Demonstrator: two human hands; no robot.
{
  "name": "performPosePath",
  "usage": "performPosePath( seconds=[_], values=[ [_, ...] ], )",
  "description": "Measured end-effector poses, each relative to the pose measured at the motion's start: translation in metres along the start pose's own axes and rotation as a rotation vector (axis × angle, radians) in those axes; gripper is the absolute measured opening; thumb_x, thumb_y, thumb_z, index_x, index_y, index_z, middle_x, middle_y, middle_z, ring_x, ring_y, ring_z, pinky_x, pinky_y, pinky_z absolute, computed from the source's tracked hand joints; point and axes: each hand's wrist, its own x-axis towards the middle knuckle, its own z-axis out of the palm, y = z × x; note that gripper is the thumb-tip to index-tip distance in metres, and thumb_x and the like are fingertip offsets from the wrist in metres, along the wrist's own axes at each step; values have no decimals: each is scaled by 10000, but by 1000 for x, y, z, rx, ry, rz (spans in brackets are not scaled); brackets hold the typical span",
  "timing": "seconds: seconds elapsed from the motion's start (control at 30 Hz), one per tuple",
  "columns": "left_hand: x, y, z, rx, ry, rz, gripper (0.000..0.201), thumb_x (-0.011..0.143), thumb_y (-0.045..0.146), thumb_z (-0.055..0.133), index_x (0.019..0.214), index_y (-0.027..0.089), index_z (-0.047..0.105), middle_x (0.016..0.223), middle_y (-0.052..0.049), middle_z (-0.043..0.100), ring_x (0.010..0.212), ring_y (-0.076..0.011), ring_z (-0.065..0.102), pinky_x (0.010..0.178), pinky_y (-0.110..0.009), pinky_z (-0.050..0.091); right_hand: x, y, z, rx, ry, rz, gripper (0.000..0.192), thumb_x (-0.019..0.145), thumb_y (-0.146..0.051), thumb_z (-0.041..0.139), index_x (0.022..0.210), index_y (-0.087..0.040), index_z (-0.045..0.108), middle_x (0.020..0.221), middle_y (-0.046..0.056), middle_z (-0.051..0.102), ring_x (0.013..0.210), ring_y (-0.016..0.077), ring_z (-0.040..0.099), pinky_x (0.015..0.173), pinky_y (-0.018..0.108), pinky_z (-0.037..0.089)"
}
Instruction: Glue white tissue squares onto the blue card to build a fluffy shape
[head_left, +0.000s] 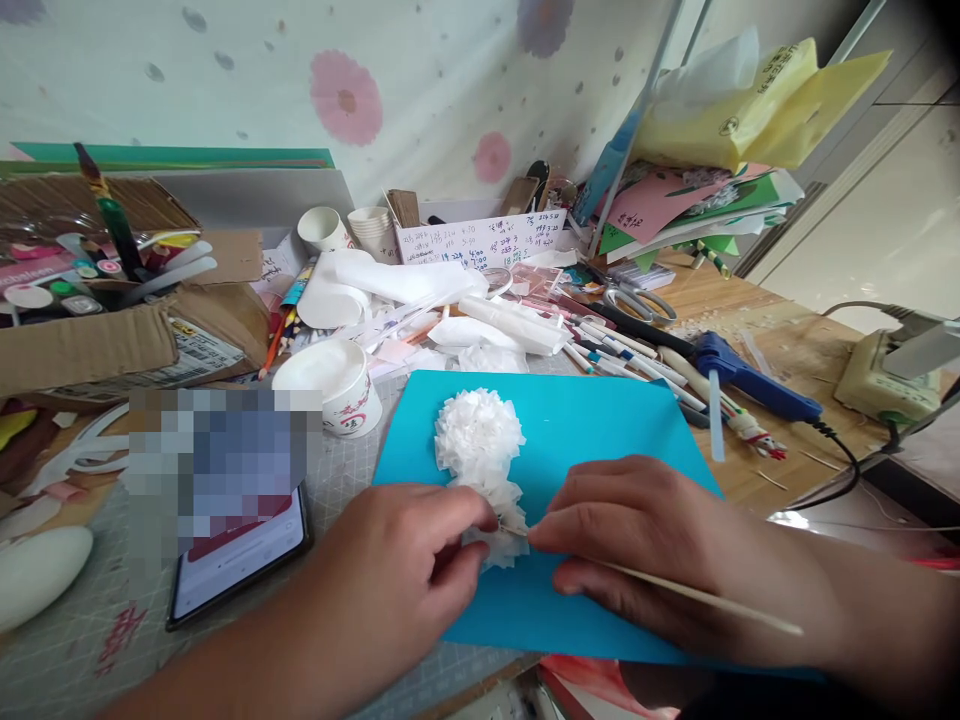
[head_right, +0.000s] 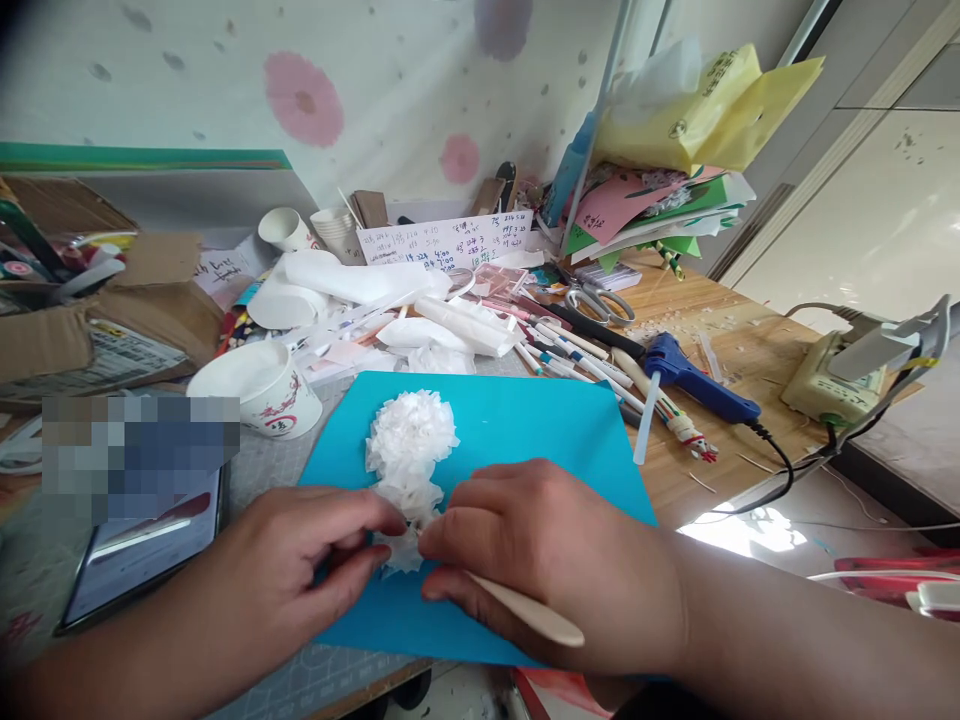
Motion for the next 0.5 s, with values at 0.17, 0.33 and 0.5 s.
performPosePath(
  seconds=[0.17, 0.33, 0.5],
  values=[
    [-3, -4, -1, 30, -37, 116, 198, 859, 176, 496, 906, 265, 667, 740, 45, 678, 675, -131, 614, 612, -240, 373, -3, 5, 5, -24, -9, -67, 267, 981, -266, 428, 1072, -111, 626, 859, 90, 652, 764, 174, 553, 681, 291, 410],
    [-8, -1, -3, 125, -110, 180, 216, 871, 191, 467, 923, 264, 663, 799, 20, 709, 703, -174, 647, 640, -284, 397, -6, 13, 1, 153, -3, -22, 222, 955, -221, 491, 1100, -124, 628, 947, 96, 671, 850, 157, 605, 733, 257, 465],
    [-7, 7, -6, 224, -175, 204, 198, 844, 191, 485, 910, 247, 663, 806, -4, 721, 697, -214, 660, 624, -311, 406, -13, 17, -4, 264, 259, 34, 142, 910, -147, 552, 1010, -191, 642, 938, 48, 709, 858, 148, 656, 732, 226, 518]
  ],
)
